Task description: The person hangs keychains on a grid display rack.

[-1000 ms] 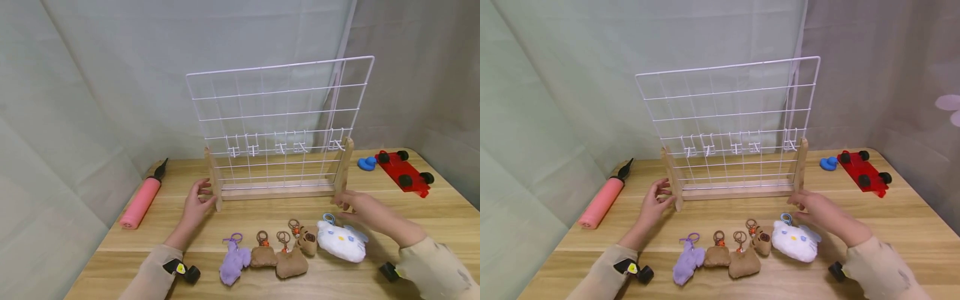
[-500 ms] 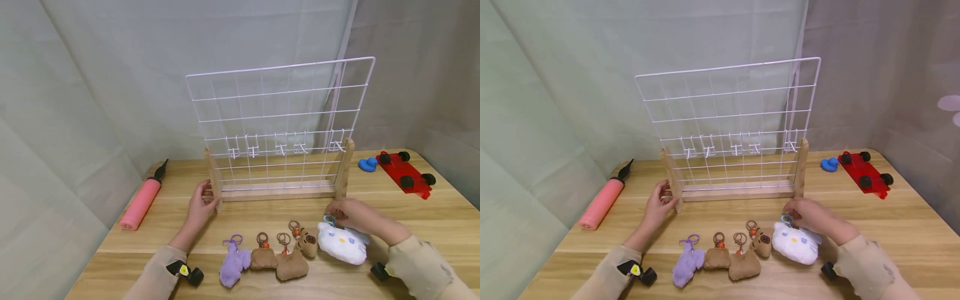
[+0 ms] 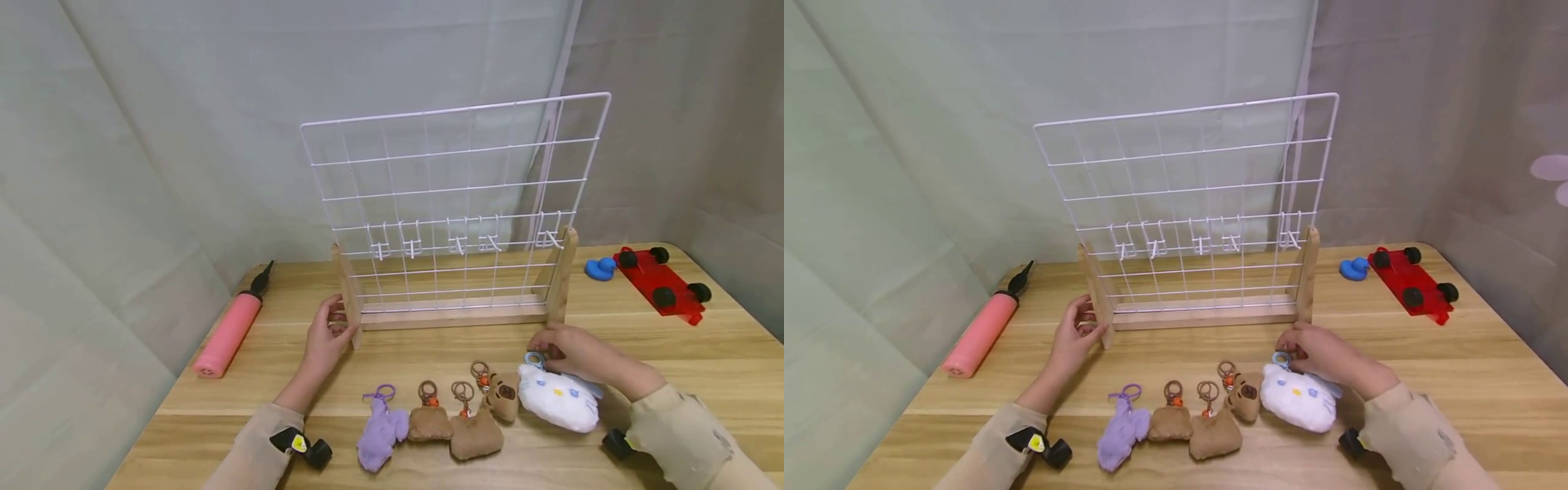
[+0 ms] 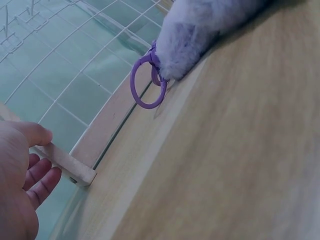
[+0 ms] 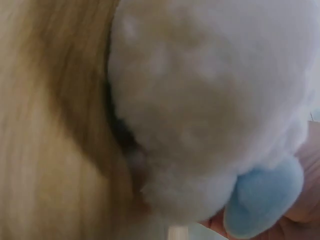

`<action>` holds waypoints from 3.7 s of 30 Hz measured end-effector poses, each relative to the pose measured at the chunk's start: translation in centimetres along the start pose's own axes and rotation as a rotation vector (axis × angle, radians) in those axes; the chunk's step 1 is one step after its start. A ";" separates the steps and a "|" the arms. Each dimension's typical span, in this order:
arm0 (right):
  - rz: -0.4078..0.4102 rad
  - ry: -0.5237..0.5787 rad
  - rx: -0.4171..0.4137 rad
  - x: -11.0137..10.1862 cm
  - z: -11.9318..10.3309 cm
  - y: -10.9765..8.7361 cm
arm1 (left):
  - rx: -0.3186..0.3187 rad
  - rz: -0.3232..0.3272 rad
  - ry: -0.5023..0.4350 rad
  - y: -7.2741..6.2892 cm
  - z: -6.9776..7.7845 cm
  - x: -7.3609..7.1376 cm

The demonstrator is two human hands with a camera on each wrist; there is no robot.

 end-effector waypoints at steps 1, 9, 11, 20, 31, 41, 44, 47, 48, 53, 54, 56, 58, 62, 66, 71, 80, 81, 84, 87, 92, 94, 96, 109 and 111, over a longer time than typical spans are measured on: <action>0.001 0.002 -0.002 0.0 0.0 0.0 | -0.011 -0.003 -0.003 0.0 -0.1 0.0; 0.011 0.029 0.014 -0.2 0.1 0.0 | -0.022 -0.014 0.001 -0.1 -0.1 0.1; 0.015 0.032 0.021 -0.2 0.1 0.0 | -0.018 -0.014 0.005 -0.1 0.0 0.1; 0.052 -0.010 0.014 -0.2 -0.6 0.1 | -0.018 -0.014 0.009 -0.1 -0.1 0.0; 0.094 -0.042 0.043 0.1 -1.0 0.3 | -0.004 -0.005 0.004 -0.1 -0.3 0.0; 0.040 0.078 0.084 0.0 -0.5 0.4 | 0.014 0.002 0.029 0.0 -0.1 0.0; 0.015 0.120 0.086 -0.1 -0.4 0.4 | 0.010 -0.003 0.026 0.0 -0.1 0.0; 0.004 0.144 0.078 -0.3 -0.3 0.3 | 0.003 -0.008 0.021 0.0 -0.1 -0.1; 0.004 0.147 0.071 -0.3 -0.4 0.2 | 0.003 -0.010 0.020 0.0 -0.1 -0.1; 0.012 0.145 0.041 -0.6 -0.5 0.1 | 0.005 -0.011 0.017 0.0 0.0 -0.2; 0.012 0.145 0.038 -0.6 -0.5 0.1 | 0.007 -0.010 0.019 0.0 0.0 -0.2; 0.011 0.148 0.031 -0.7 -0.5 0.1 | 0.012 -0.010 0.023 0.0 0.1 -0.1; 0.009 0.152 0.026 -0.8 -0.6 0.0 | 0.013 -0.009 0.030 -0.1 0.1 0.0; 0.001 0.178 0.013 -1.1 -0.8 -0.2 | 0.011 -0.008 0.033 -0.2 -0.1 0.0; -0.005 0.218 0.005 -1.5 -1.1 -0.5 | 0.012 -0.008 0.016 -0.2 0.2 0.0; -0.046 0.270 0.028 -2.2 -1.3 -1.1 | 0.003 -0.004 -0.021 -0.3 0.7 0.1; -0.038 0.245 0.018 -4.0 -1.8 -2.0 | 0.018 0.006 -0.033 0.0 0.0 0.3; -0.033 0.239 0.014 -4.3 -1.9 -2.1 | 0.013 0.004 -0.034 0.0 0.4 0.3; -0.019 0.226 0.003 -5.0 -2.1 -2.4 | 0.001 -0.008 -0.032 -0.2 1.8 0.2; -0.017 0.220 -0.002 -5.6 -2.3 -2.5 | 0.014 -0.013 -0.024 -0.4 3.2 0.0; -0.025 0.201 0.000 -6.3 -2.4 -2.8 | 0.019 -0.006 -0.018 -0.5 3.1 -0.1; -0.023 0.189 0.006 -6.7 -2.3 -2.9 | 0.004 -0.004 -0.025 -0.5 2.2 -0.1; -0.017 0.185 0.005 -7.1 -2.2 -3.0 | 0.004 0.000 -0.027 -0.4 1.2 0.0; 0.095 0.103 -0.011 -10.7 -2.2 -3.6 | 0.070 0.005 0.007 -0.3 0.4 0.0; 0.100 0.086 0.024 -11.1 -2.0 -3.6 | 0.062 0.002 -0.002 -0.3 0.3 0.0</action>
Point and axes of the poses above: each hand's wrist, its own y-axis towards the middle knuckle, its own x-axis out of the palm, z = x × y, the point moved 8 cm from there along y, towards the middle knuckle, and after that the axes turned 12 degrees about x, right-handed, at the moved point
